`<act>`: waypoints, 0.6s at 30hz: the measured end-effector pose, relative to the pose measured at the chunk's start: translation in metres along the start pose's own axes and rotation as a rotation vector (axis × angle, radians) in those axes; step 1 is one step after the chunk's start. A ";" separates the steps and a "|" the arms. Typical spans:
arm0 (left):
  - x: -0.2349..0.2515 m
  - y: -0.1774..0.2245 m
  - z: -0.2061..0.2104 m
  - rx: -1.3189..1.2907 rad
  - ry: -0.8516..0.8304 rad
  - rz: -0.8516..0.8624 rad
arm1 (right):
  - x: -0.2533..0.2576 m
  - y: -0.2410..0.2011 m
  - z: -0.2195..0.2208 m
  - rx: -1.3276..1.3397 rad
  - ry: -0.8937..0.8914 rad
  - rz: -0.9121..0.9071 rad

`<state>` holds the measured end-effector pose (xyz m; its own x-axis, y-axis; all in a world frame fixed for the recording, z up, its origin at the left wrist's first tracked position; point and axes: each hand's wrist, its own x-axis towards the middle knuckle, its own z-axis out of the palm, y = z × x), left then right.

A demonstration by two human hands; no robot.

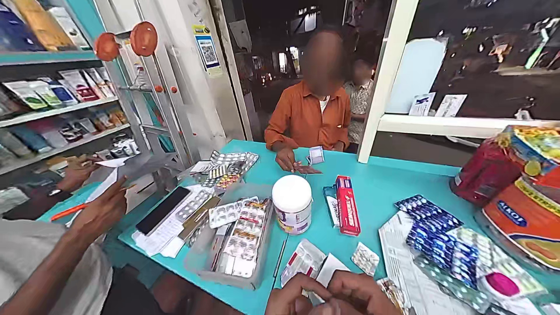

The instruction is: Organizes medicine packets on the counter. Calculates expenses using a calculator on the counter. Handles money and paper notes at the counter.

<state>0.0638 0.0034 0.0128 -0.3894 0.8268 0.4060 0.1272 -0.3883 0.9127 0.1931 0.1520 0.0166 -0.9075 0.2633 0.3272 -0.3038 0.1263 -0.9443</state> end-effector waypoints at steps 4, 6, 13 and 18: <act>0.004 0.001 0.000 0.169 0.029 0.103 | -0.018 -0.015 -0.002 -0.054 -0.104 0.009; 0.009 -0.006 0.005 0.373 0.159 0.232 | -0.024 -0.025 -0.002 -0.145 -0.134 0.058; -0.009 -0.010 -0.003 0.701 0.450 0.339 | 0.010 -0.065 -0.057 -1.167 0.053 -0.339; -0.020 -0.017 -0.027 0.643 0.442 0.273 | 0.128 -0.012 -0.153 -1.528 0.170 -0.012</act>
<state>0.0450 -0.0169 -0.0123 -0.5752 0.4482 0.6843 0.7143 -0.1325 0.6872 0.1246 0.3307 0.0749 -0.8320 0.3447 0.4346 0.3645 0.9304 -0.0402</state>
